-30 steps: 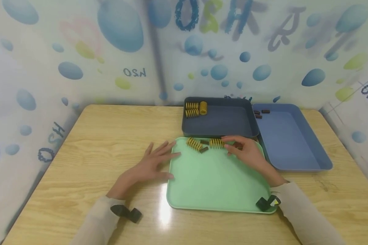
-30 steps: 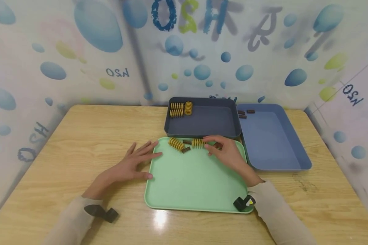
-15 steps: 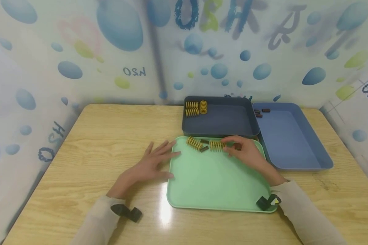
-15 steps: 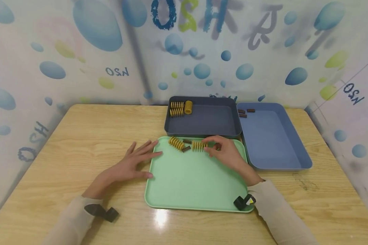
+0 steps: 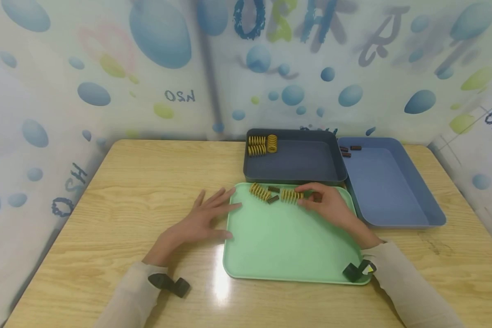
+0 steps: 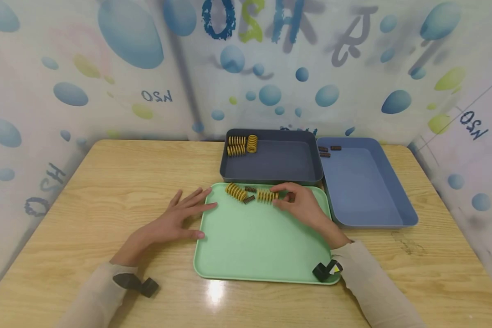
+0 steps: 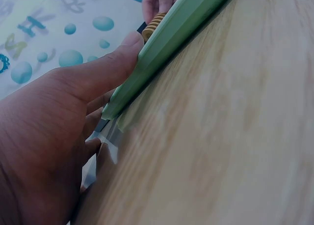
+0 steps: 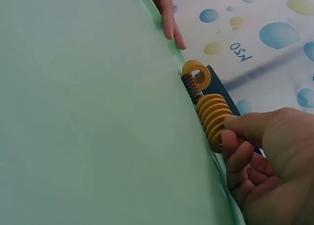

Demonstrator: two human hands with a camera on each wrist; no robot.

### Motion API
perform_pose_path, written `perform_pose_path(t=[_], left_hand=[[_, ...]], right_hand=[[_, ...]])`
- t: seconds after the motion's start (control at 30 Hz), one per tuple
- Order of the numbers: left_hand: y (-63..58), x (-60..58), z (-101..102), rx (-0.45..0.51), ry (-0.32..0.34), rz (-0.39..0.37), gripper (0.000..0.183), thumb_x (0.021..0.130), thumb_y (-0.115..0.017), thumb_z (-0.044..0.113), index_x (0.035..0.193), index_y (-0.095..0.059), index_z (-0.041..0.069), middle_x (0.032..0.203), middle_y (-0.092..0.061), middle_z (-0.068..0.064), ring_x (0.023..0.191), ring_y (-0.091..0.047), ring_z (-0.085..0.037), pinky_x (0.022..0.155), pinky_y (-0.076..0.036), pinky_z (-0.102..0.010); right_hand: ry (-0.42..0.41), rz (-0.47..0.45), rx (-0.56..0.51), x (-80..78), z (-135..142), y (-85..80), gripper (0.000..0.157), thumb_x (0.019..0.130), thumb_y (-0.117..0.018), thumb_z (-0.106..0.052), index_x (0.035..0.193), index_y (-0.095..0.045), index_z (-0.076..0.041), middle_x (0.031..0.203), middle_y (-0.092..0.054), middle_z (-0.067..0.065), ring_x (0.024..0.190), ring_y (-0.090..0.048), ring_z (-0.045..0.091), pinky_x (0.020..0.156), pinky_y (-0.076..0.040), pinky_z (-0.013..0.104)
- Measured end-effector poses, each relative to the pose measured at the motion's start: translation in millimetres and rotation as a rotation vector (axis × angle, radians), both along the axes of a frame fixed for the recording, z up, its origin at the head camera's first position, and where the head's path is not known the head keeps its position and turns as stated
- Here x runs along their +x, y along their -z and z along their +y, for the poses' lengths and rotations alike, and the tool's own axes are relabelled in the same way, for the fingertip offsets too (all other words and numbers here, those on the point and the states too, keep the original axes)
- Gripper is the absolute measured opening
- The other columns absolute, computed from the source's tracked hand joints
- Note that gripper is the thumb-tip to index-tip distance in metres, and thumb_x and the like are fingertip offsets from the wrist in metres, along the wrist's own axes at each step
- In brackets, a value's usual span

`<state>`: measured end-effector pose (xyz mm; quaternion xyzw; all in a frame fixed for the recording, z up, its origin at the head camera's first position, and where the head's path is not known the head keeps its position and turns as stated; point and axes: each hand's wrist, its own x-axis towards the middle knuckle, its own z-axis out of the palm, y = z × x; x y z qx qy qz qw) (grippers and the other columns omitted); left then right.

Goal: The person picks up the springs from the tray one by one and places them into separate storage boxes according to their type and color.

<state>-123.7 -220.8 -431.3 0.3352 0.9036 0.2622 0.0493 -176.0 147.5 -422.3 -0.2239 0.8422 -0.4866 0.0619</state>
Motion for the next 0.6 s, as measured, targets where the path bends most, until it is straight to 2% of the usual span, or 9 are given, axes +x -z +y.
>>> perform_pose_path(t=[0.1, 0.23, 0.43, 0.6], left_hand=[[0.5, 0.3, -0.4, 0.006, 0.0, -0.004, 0.073, 0.084, -0.063, 0.058, 0.146, -0.041, 0.026, 0.16, -0.012, 0.0, 0.145, -0.007, -0.03, 0.107, 0.008, -0.063], [0.5, 0.8, -0.5, 0.015, 0.004, 0.002, 0.073, 0.084, -0.064, 0.056, 0.146, -0.041, 0.025, 0.16, -0.013, -0.002, 0.145, -0.007, -0.032, 0.107, 0.008, -0.064], [-0.1, 1.1, -0.6, 0.013, 0.005, 0.002, 0.072, 0.085, -0.063, 0.056, 0.146, -0.041, 0.025, 0.16, -0.012, -0.002, 0.145, -0.007, -0.032, 0.107, 0.008, -0.064], [-0.3, 0.5, -0.9, 0.013, 0.006, 0.007, 0.072, 0.085, -0.063, 0.057, 0.146, -0.041, 0.025, 0.16, -0.013, -0.003, 0.144, -0.007, -0.033, 0.107, 0.008, -0.064]], right_hand=[[0.0, 0.007, 0.011, -0.2, 0.5, -0.2, 0.03, 0.087, -0.072, -0.02, 0.116, -0.068, -0.016, 0.104, -0.067, 0.003, 0.069, -0.063, 0.016, 0.054, -0.049, 0.031], [-0.042, -0.016, 0.022, 0.0, 1.8, -1.9, 0.031, 0.088, -0.071, -0.019, 0.119, -0.066, -0.018, 0.11, -0.065, 0.002, 0.071, -0.063, 0.016, 0.054, -0.049, 0.031], [-0.131, -0.099, -0.02, -0.3, 3.2, -3.2, 0.037, 0.091, -0.066, -0.014, 0.128, -0.06, -0.012, 0.126, -0.057, 0.01, 0.071, -0.063, 0.021, 0.06, -0.05, 0.031], [-0.182, -0.125, -0.028, -1.6, 3.6, -1.6, 0.04, 0.093, -0.064, -0.01, 0.132, -0.056, -0.007, 0.129, -0.053, 0.015, 0.067, -0.06, 0.019, 0.061, -0.049, 0.03]])
